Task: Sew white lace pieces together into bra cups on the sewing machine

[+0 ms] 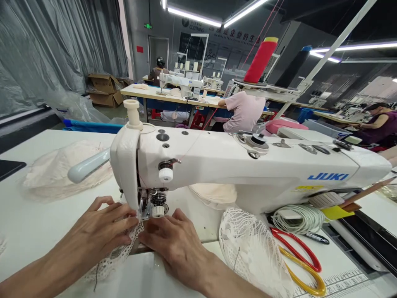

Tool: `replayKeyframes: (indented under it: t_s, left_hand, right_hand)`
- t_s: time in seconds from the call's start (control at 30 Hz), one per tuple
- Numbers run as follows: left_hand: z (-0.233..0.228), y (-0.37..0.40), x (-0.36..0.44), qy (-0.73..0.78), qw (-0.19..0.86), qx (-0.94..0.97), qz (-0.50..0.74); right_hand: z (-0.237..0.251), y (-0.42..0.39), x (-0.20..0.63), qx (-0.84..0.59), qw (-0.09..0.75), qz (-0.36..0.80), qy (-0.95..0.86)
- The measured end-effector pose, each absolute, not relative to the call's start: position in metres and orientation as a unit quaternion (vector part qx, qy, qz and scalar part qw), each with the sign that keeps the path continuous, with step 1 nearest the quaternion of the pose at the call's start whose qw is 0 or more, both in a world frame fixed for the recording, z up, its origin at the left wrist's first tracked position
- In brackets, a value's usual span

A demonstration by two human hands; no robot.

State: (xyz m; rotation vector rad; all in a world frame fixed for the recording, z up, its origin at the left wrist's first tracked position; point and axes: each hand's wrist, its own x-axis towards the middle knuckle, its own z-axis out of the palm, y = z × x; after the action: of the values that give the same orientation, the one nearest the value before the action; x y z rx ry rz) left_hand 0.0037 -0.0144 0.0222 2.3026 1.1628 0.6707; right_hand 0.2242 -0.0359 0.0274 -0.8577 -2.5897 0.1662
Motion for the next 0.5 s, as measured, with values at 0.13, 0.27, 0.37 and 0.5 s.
replayKeyframes:
  t_s: [0.13,0.27,0.37,0.5]
  left_hand:
    - [0.0152,-0.0128,0.0003,0.415,0.189,0.868,0.197]
    - [0.0167,-0.0135,0.0018,0.415,0.164,0.874,0.191]
    - [0.0213,-0.0134,0.0052,0.412,0.153,0.886,0.150]
    - [0.0209,-0.0127,0.0070,0.419,0.152,0.882,0.152]
  right_hand:
    - [0.0245,-0.0368,0.2223,-0.302,0.190,0.048,-0.933]
    - [0.0232,-0.0388,0.2217,-0.296,0.189,0.051,-0.935]
    - [0.0243,-0.0396,0.2224,-0.295,0.189,0.047,-0.936]
    - [0.0254,-0.0390,0.2227,-0.282,0.182,0.038,-0.941]
